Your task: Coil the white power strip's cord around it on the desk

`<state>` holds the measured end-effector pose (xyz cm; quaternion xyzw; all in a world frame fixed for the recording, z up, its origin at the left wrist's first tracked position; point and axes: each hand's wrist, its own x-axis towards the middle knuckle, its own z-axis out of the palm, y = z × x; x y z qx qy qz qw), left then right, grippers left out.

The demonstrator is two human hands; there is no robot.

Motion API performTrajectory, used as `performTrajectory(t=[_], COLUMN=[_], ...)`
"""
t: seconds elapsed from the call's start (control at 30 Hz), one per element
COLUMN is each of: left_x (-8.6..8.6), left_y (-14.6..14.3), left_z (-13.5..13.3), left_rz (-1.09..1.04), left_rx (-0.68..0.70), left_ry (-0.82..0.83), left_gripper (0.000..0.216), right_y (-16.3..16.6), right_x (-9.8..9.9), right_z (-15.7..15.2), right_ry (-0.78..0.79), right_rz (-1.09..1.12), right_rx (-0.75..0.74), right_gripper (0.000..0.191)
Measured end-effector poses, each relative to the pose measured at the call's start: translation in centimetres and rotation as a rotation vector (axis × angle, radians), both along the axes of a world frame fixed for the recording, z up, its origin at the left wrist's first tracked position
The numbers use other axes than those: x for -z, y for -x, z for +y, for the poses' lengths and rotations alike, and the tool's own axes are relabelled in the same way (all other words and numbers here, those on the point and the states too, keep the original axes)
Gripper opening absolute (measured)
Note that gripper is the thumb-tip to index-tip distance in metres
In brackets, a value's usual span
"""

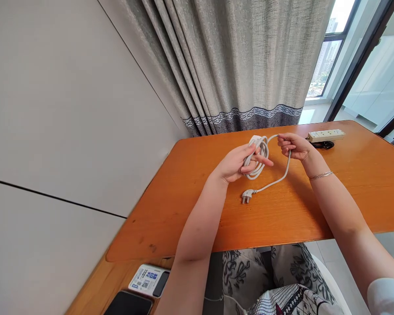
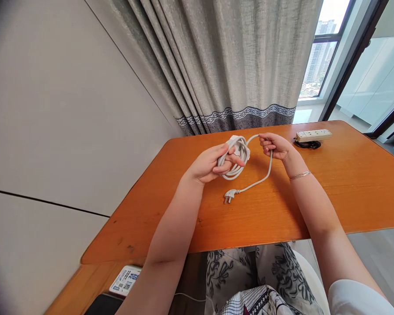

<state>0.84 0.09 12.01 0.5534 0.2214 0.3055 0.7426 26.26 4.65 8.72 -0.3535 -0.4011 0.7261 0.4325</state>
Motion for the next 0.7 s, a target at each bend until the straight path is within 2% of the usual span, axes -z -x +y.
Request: performTrajectory(t=[0.07,0.17,0.27,0.37,0.47,0.53,0.63,0.7], left_x=[0.6,1.1,1.3,1.4,1.2,0.7,-0.3,-0.9], left_y=[-0.4,-0.8,-1.2,-1.7,-2.2,-2.2,-1.6,-1.1], left_z=[0.2,0.4,0.2,0.0,-0.1,0.1,0.4,0.5], left_rz=[0.037,0.052,0.05,0.058,0.034,-0.027,-0.17,-0.246], left_rx=[-0.036,-0.136,-0.179,-0.198,-0.286,-0.347,-0.338,-0.308], left_ry=[-0.039,-0.059,-0.057,-0.053,0.017,0.105,0.238,0.293], left_gripper=[0.027,0.027,0.028,0.027,0.027,0.028,0.035,0.036], right_y=[0.5,2.4,5.1,7.6,9.5,10.5,11.9,12.8], right_x=[-1.4,-3.1,-4.0,-4.4,-4.4,-3.9,-2.4,-1.3], right_z=[-1.0,-3.1,-5.4,-7.6,-9.4,-10.3,-11.0,-11.3], right_ry=[-0.02,-0.122,-0.313,-0.567,-0.79,-0.867,-0.942,-1.011], right_rz=[0.063,-0.005,-0.186,-0.502,-0.912,-1.114,-1.25,-1.235], right_rx=[-0.028,0.006,0.119,0.207,0.27,0.262,0.181,0.128], right_gripper=[0.014,0.022,0.026,0.023,0.021,0.035,0.058,0.063])
